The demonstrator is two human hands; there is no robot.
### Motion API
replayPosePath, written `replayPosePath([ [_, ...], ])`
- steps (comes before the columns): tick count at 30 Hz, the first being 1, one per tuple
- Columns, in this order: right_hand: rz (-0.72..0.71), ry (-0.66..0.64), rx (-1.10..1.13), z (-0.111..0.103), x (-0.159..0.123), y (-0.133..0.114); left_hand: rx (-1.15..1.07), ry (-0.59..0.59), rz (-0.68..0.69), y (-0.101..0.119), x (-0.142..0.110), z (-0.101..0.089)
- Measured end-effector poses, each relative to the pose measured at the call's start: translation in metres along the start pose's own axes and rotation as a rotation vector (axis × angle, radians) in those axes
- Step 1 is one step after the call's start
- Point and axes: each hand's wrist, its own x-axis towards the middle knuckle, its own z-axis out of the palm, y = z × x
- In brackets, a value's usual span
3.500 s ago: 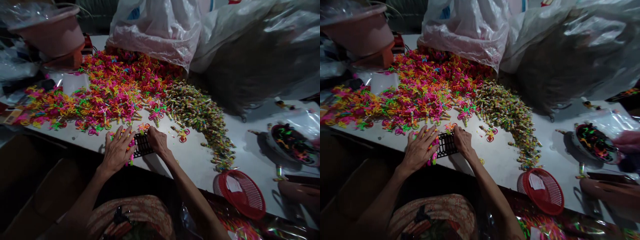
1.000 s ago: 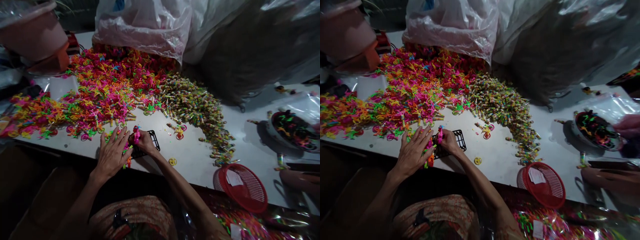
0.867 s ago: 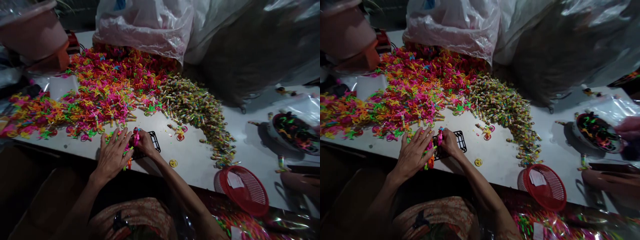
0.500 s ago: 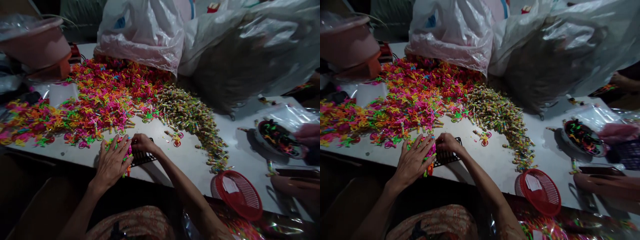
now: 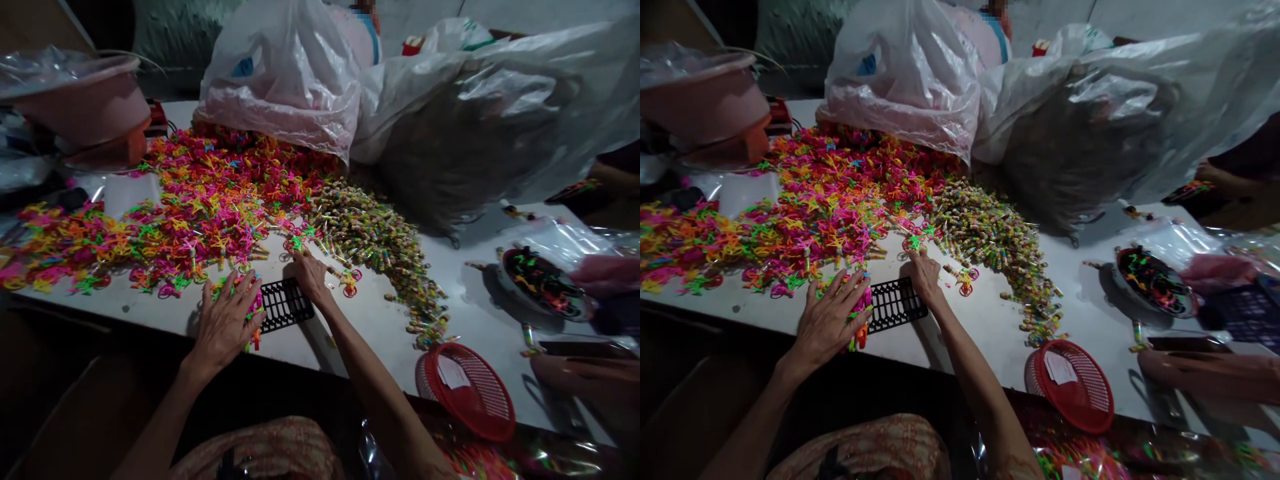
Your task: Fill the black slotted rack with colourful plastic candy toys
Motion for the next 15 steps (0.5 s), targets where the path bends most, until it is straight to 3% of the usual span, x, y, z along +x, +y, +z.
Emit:
replayPosePath([
  [4, 0.055, 0.103, 0.314, 0.011, -0.026, 0.027, -0.012, -0.004, -0.008, 0.001, 0.0, -0.001],
  [8, 0.013, 0.184, 0.744, 0.023, -0.043, 0.029, -0.011, -0.015, -0.011, 0.001, 0.001, -0.002],
  [15, -0.081, 0.046, 1.023, 0.029, -0.057, 0.014, -0.022, -0.041, -0.008, 0.0, 0.002, -0.007],
])
